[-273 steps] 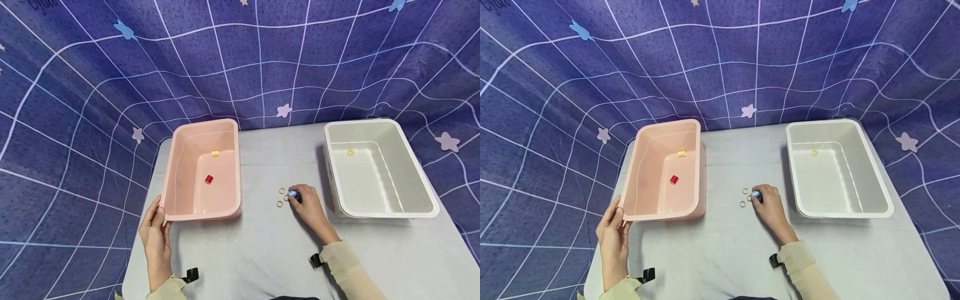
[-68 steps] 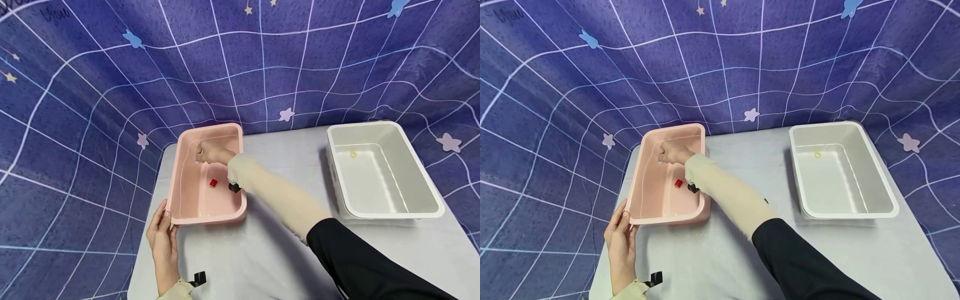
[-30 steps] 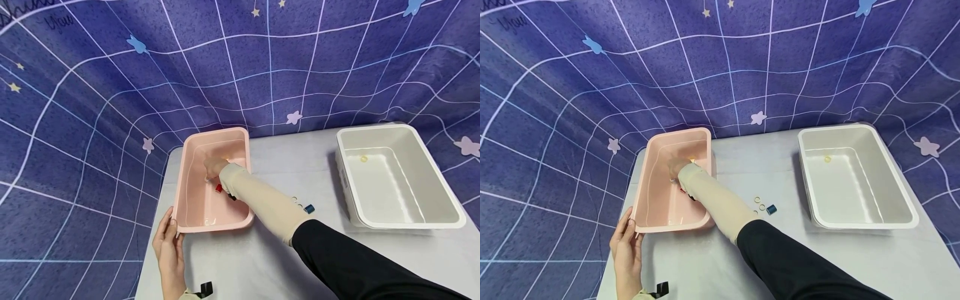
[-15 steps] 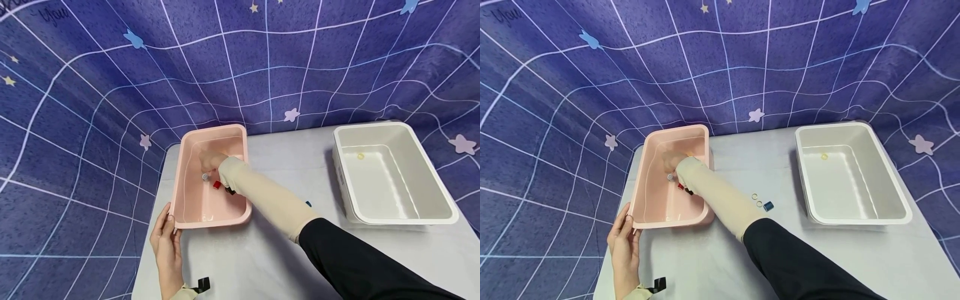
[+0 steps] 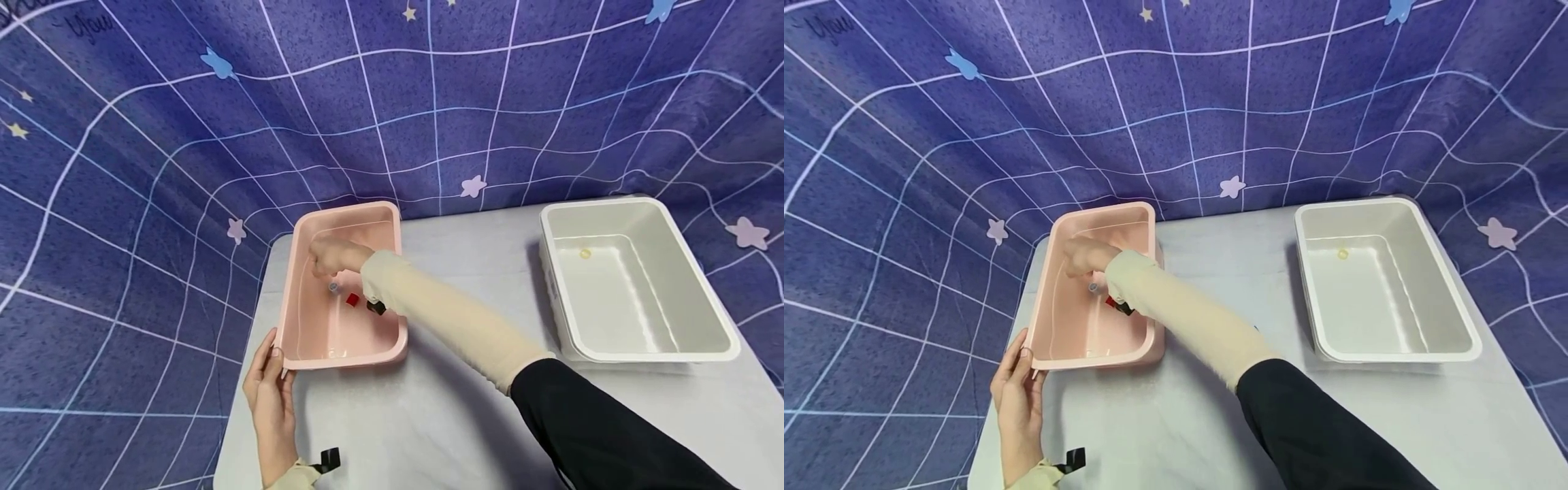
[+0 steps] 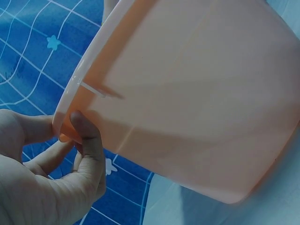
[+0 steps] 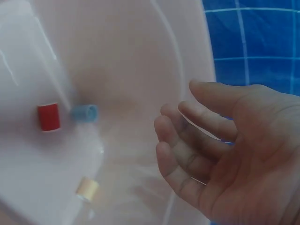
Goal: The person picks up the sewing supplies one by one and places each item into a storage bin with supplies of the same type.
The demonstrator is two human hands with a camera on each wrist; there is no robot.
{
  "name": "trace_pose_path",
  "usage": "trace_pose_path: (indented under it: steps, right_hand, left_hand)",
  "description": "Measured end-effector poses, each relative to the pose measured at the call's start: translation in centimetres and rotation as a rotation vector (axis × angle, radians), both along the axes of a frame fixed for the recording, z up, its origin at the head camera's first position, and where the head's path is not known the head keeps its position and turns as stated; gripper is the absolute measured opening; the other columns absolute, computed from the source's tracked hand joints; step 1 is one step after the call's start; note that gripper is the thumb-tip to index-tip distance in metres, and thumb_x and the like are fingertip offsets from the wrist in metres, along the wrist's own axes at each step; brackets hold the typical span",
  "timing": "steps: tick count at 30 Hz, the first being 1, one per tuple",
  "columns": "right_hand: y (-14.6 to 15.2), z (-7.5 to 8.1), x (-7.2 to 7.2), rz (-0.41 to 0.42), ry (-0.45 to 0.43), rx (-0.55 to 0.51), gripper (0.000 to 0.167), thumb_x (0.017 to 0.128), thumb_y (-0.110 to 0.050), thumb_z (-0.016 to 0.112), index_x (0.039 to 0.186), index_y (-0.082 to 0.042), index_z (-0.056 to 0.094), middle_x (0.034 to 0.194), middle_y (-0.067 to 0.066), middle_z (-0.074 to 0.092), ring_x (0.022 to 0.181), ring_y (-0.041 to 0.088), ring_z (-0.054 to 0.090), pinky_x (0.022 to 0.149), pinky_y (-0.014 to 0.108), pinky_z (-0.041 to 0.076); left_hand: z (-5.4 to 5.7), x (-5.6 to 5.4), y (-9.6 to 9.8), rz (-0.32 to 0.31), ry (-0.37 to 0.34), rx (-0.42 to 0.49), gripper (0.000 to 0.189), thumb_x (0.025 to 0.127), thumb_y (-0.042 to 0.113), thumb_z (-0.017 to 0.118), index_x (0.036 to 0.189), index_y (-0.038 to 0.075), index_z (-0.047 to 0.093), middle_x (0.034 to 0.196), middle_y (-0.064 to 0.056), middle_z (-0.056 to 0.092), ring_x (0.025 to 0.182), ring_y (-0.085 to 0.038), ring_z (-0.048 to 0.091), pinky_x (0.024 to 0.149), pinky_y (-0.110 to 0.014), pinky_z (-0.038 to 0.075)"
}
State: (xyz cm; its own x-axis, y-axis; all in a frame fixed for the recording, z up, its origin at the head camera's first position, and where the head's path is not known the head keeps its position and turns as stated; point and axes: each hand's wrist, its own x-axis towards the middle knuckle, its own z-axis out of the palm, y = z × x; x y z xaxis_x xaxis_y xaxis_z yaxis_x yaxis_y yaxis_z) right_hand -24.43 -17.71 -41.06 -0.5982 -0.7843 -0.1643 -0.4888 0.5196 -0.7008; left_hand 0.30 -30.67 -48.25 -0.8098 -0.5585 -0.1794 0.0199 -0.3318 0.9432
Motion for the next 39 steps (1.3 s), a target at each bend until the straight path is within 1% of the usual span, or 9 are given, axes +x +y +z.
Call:
trace_pose_path:
  steps: [3,5,7,10,15,18,22,28,39]
  right_hand:
    - [0.3,0.5,0.1,0.017,0.047,0.009,0.029,0.091,-0.001,0.056,0.068,-0.015,0.045,0.066,-0.004,0.033,0.063,0.010,0.033,0.058,0.022,0.025]
    - [0.7,1.0,0.3,0.030,0.103,0.013,0.019,0.092,-0.005,0.059,0.077,-0.015,0.056,0.074,-0.006,0.044,0.070,0.009,0.040,0.063,0.019,0.033]
    - [1.3,1.4,0.6,0.039,0.112,-0.007,0.007,0.095,-0.008,0.062,0.091,-0.013,0.065,0.087,-0.005,0.056,0.079,0.008,0.049,0.071,0.018,0.041]
    - [2.4,1.8,1.0,0.048,0.131,-0.039,0.011,0.098,-0.014,0.064,0.108,-0.011,0.069,0.103,-0.003,0.066,0.091,0.008,0.056,0.084,0.019,0.047]
    - [4.0,2.1,1.6,0.062,0.160,-0.094,0.010,0.101,-0.016,0.065,0.105,-0.009,0.070,0.100,0.001,0.067,0.088,0.008,0.054,0.082,0.020,0.045]
    - [4.8,2.4,1.9,0.050,0.162,-0.124,0.015,0.101,-0.019,0.067,0.111,-0.009,0.072,0.103,0.000,0.073,0.089,0.007,0.059,0.085,0.018,0.048]
    - [6.2,2.7,2.3,0.037,0.137,-0.176,0.021,0.102,-0.020,0.067,0.118,-0.007,0.072,0.107,0.004,0.077,0.094,0.010,0.066,0.089,0.020,0.052]
    - [8.6,2.8,3.6,0.017,0.116,-0.242,0.021,0.102,-0.019,0.067,0.118,-0.007,0.070,0.104,0.004,0.076,0.097,0.015,0.070,0.092,0.026,0.055]
    - [12.4,2.5,6.1,-0.057,0.081,-0.390,0.019,0.100,-0.016,0.071,0.117,-0.008,0.072,0.107,0.001,0.075,0.097,0.012,0.068,0.083,0.021,0.056]
  left_hand:
    - [0.0,0.1,-0.1,0.009,0.003,0.001,0.047,0.107,0.012,0.058,0.152,0.002,0.052,0.123,-0.009,0.056,0.112,-0.013,0.069,0.086,-0.023,0.062]
    - [0.0,0.1,-0.1,0.011,0.000,-0.004,0.046,0.107,0.012,0.058,0.152,0.002,0.052,0.124,-0.009,0.056,0.113,-0.013,0.069,0.087,-0.023,0.062]
    - [0.1,0.2,-0.2,0.012,-0.008,-0.006,0.046,0.107,0.012,0.058,0.151,0.003,0.053,0.125,-0.009,0.055,0.114,-0.013,0.068,0.087,-0.023,0.062]
    - [0.2,0.3,-0.2,0.010,-0.014,-0.004,0.046,0.107,0.012,0.058,0.151,0.003,0.053,0.125,-0.008,0.055,0.115,-0.013,0.068,0.088,-0.023,0.062]
    - [0.3,0.3,-0.2,0.012,-0.017,0.000,0.046,0.107,0.012,0.057,0.152,0.003,0.052,0.124,-0.008,0.055,0.114,-0.013,0.068,0.088,-0.023,0.062]
    - [0.2,0.2,-0.3,0.011,-0.020,-0.004,0.046,0.107,0.012,0.056,0.152,0.002,0.052,0.125,-0.009,0.054,0.115,-0.014,0.067,0.089,-0.023,0.061]
    - [0.1,0.0,-0.3,0.008,-0.027,-0.004,0.045,0.108,0.012,0.056,0.152,0.003,0.052,0.126,-0.009,0.053,0.117,-0.014,0.066,0.091,-0.023,0.061]
    - [0.0,-0.1,-0.3,0.007,-0.023,0.012,0.045,0.107,0.012,0.056,0.152,0.004,0.053,0.127,-0.010,0.053,0.118,-0.014,0.068,0.093,-0.025,0.060]
    - [0.0,-0.1,0.0,0.008,-0.012,0.006,0.047,0.107,0.013,0.058,0.152,0.002,0.052,0.128,-0.010,0.053,0.117,-0.015,0.067,0.091,-0.024,0.061]
